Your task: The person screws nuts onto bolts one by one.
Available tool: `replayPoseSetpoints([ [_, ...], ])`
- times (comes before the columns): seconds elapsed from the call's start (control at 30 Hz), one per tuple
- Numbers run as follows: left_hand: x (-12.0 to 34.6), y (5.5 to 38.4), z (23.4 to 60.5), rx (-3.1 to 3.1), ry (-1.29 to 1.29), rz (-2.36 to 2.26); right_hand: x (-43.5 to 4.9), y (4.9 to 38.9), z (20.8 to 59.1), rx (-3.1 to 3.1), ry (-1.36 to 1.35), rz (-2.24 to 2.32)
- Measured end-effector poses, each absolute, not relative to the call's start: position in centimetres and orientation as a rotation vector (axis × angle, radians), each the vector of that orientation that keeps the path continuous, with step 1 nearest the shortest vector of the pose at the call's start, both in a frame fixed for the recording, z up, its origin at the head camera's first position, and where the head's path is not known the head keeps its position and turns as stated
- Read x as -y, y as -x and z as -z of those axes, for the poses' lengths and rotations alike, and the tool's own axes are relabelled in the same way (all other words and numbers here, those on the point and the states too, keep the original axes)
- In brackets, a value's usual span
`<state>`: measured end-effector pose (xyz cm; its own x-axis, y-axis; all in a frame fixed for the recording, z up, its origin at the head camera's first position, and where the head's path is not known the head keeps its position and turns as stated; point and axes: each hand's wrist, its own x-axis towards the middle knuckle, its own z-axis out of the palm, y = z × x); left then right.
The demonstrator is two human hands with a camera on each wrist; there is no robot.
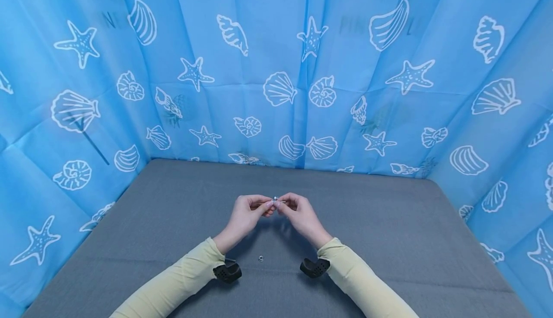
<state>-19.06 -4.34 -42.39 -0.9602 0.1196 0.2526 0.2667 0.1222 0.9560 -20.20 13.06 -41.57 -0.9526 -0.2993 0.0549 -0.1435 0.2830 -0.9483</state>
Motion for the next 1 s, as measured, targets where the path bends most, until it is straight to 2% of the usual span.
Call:
replayPoseSetpoints([
  [0.23,4.3,18.7,42.0,2.259,0.394,2.002,-13.2,20.1,41.6,-2.355,0.475,1.854],
  [0.5,4.2,16.8,39.1,2.248,0.409,1.999,-13.0,19.7,40.5,-2.437,0.461,1.754],
  [0.7,4.3,18.7,41.8,2.228,0.4,2.031,-12.5,18.3,38.2,-2.389,0.46,1.751],
  [1.0,4.3,19.0,42.3,2.239,0.394,2.021,-13.1,20.2,40.9,-2.358,0.428,1.79],
])
